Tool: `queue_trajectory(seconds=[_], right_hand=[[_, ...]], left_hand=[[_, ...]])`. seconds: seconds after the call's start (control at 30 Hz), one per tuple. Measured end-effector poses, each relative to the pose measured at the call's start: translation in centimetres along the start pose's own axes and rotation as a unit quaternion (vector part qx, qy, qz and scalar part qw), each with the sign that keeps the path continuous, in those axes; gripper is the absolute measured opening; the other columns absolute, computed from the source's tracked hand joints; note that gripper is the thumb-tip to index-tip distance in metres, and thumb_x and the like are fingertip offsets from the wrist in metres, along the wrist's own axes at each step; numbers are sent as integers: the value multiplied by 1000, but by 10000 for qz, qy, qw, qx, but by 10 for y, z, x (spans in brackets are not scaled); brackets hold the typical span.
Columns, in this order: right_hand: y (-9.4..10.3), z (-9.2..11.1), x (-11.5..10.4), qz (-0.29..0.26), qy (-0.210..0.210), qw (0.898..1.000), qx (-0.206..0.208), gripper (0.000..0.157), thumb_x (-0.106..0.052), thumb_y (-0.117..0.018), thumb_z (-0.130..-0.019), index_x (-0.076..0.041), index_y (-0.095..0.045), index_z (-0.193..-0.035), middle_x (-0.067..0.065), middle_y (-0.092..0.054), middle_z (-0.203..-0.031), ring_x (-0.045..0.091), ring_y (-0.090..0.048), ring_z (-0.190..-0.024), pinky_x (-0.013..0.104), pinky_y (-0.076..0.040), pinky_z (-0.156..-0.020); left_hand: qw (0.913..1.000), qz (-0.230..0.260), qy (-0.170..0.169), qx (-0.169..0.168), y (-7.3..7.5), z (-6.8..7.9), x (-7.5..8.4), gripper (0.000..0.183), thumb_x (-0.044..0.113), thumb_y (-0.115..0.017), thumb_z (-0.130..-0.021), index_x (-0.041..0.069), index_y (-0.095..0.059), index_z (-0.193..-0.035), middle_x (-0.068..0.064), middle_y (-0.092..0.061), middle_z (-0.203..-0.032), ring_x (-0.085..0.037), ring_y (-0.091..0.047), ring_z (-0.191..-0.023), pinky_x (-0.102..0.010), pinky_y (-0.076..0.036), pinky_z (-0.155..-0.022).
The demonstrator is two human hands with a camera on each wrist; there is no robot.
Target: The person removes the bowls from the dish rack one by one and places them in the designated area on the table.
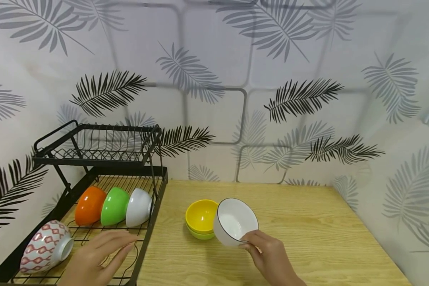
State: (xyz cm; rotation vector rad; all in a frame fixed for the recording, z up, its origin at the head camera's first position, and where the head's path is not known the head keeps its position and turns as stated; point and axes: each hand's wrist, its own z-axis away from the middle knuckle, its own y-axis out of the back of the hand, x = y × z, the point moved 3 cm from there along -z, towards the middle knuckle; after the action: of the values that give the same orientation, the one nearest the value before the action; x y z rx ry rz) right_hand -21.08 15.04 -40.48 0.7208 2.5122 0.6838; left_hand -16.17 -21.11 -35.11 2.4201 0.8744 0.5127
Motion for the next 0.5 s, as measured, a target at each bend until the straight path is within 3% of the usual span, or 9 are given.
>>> queue_trajectory(seconds=[0.1,0.2,0.3,0.5], right_hand=[[1,-1,3,137,-58,9999,18,24,-1,-80,-70,-16,-68,-84,-10,-66,-86,3,-64,-73,8,-51,-64],[2,-2,5,339,-165,9993,36,24,-1,-81,-68,-15,-69,-82,-10,-66,-84,3,-65,-74,8,-51,-65],[2,-2,7,567,-316,9979,36,24,-1,-83,-66,-15,-69,-81,-11,-66,-84,3,-65,-75,8,-50,-67],[1,-2,15,913,-548,9942,123,24,-1,-84,-65,-15,-69,-78,-9,-65,-79,1,-63,-73,10,-52,-65]], left_hand=[[9998,-116,138,-4,3,4,-5,32,43,-53,-97,20,-73,-106,6,-68,-105,-3,-58,-100,-4,-36,-96],[9992,-224,332,29,6,8,-11,22,33,-68,-90,19,-73,-107,5,-68,-105,-2,-56,-101,-2,-35,-95],[9981,-331,514,35,8,11,-15,26,21,-78,-81,18,-73,-106,3,-68,-106,-2,-55,-102,-1,-31,-96],[9959,-557,710,27,14,14,-20,33,12,-82,-74,15,-73,-106,2,-66,-108,-2,-52,-104,0,-27,-97]])
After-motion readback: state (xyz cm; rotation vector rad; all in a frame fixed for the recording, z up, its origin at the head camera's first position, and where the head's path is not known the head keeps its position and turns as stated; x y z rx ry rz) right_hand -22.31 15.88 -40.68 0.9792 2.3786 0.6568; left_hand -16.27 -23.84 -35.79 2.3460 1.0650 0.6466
